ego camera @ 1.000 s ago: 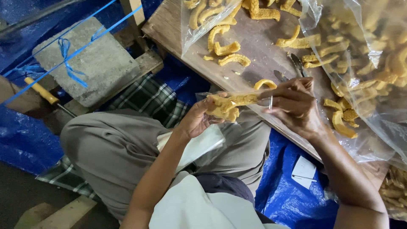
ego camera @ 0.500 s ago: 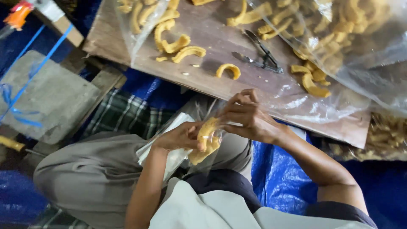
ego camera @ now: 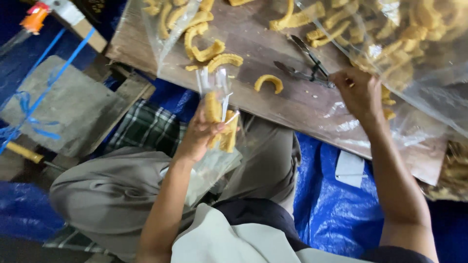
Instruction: A person is manually packaging fried snacks into small plastic bags using tongs and a heat sealer.
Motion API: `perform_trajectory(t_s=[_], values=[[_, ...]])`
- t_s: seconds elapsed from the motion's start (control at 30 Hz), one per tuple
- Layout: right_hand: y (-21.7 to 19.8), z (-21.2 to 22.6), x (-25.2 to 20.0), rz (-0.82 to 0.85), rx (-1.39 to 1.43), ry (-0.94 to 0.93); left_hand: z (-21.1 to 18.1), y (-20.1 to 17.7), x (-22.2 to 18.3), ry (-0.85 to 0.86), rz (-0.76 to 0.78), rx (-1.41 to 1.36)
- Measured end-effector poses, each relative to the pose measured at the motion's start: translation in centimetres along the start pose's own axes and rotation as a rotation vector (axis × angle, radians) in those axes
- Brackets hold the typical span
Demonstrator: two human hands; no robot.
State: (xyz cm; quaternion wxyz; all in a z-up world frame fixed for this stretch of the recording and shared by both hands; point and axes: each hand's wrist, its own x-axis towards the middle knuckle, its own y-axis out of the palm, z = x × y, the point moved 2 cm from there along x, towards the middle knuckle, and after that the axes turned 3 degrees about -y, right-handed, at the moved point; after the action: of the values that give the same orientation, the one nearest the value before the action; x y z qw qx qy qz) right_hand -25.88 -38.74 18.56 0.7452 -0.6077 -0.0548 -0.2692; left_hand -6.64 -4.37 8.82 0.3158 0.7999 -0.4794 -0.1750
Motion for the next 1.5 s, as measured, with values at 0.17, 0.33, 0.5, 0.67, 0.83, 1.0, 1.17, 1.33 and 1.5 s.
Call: perform_trajectory(t_s=[0.17, 0.33, 0.5, 0.67, 0.83, 1.0, 1.17, 1.33, 1.5], values=[[3.0, 11.7, 1.7, 0.075, 0.598, 0.042, 1.9, 2.1, 3.0, 0.14, -0.037, 0.077], [7.5, 16.5, 2.6, 0.007, 1.077, 0.08, -0.7, 4.8, 2.4, 0.183, 0.038, 0.238], [8.7, 19.6, 3.9, -0.06, 1.098, 0.013, -1.3, 1.7, 2.7, 0.385, -0.436, 0.252], [9.7, 21.7, 5.4, -0.075, 1.156, 0.023, -4.5, 1.9, 2.4, 0.406, -0.515, 0.143], [11.0, 24.8, 8.0, -0.125, 1.187, 0.02, -9.5, 2.0, 1.3, 0.524, -0.619, 0.178], [12.5, 29.1, 11.3, -0.145, 1.242, -0.026, -13.6, -0.5, -0.1, 0.69, -0.63, 0.247], [13.8, 33.5, 13.9, -0.094, 1.264, -0.091, -16.8, -4.8, -1.8, 0.809, -0.699, 0.275], [14.5, 37.2, 16.5, 0.019, 1.369, -0.119, -19.9, -9.0, -5.1, 0.865, -0.72, 0.269], [16.4, 40.3, 18.0, 0.235, 1.275, -0.161, -21.3, -12.4, -8.4, 0.774, -0.702, 0.357]])
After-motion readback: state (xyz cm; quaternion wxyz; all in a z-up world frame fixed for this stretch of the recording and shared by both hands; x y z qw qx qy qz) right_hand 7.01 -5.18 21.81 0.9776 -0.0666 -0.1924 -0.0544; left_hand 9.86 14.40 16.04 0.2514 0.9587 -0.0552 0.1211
